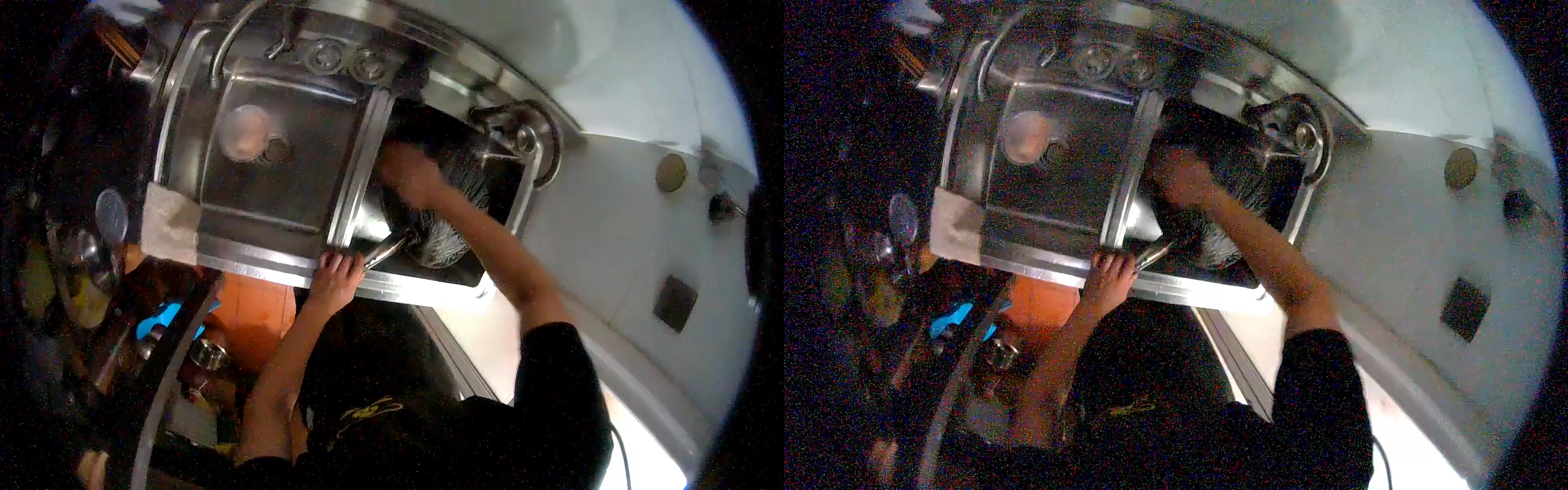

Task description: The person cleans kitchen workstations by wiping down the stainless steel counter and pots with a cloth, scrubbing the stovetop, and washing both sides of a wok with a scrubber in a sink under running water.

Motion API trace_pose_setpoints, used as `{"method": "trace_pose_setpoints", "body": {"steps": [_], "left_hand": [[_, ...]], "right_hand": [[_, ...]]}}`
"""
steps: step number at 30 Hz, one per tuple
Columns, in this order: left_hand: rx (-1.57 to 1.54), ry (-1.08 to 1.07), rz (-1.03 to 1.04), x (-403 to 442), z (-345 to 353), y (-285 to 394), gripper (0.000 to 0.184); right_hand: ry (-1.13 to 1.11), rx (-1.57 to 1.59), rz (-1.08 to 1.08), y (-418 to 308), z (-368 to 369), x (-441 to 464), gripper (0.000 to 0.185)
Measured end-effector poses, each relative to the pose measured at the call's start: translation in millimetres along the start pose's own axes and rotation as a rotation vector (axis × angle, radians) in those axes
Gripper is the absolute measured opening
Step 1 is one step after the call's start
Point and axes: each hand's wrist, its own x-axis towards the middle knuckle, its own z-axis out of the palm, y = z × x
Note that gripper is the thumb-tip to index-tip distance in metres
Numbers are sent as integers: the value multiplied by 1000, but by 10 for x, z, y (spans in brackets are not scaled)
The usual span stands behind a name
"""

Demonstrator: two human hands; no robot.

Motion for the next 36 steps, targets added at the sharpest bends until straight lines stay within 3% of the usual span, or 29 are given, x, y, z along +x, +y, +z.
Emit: {"method": "trace_pose_setpoints", "body": {"steps": [1,3,5,6,8,10,12,14,15,16,18,22,24,25,27,29,32,34,36], "left_hand": [[9,-7,-10,24,18,-3,39],[22,-40,-22,-23,-41,40,38],[12,-43,-24,-9,-108,13,39],[10,-30,-23,-23,-69,19,40],[10,-13,-14,-15,-39,41,41],[24,-8,-7,12,-50,35,43],[19,-7,-18,22,-60,-9,42],[6,-59,-28,2,-102,35,40],[21,-24,-5,10,-112,-16,40],[35,18,4,38,-72,-20,40],[61,10,19,-12,-23,-4,42],[-12,2,-16,-29,33,9,41],[23,-23,1,-27,-1,40,41],[15,-31,3,-37,-10,33,41],[36,0,25,1,-59,3,42],[52,-9,24,32,-93,15,42],[62,55,19,65,-72,25,42],[35,1,6,78,-99,30,42],[67,-20,16,36,-121,42,45]], "right_hand": [[-243,15,211,392,30,267,35],[-75,148,367,619,213,169,35],[239,110,311,345,196,-103,35],[451,5,159,-133,155,-516,35],[319,-91,-1,-734,159,-1020,35],[427,-165,157,-369,330,-788,36],[95,-121,366,212,0,-359,37],[171,168,554,571,43,-277,39],[385,7,454,427,229,-377,39],[401,-47,427,156,169,-548,39],[395,-144,383,-550,8,-1045,41],[377,85,452,18,94,-907,41],[178,114,562,438,151,-606,41],[222,103,549,428,202,-569,41],[463,-25,402,-207,94,-812,40],[404,-67,332,-837,-76,-1131,38],[494,-4,337,-404,16,-903,38],[165,67,587,420,254,-369,40],[206,84,606,398,344,-379,40]]}}
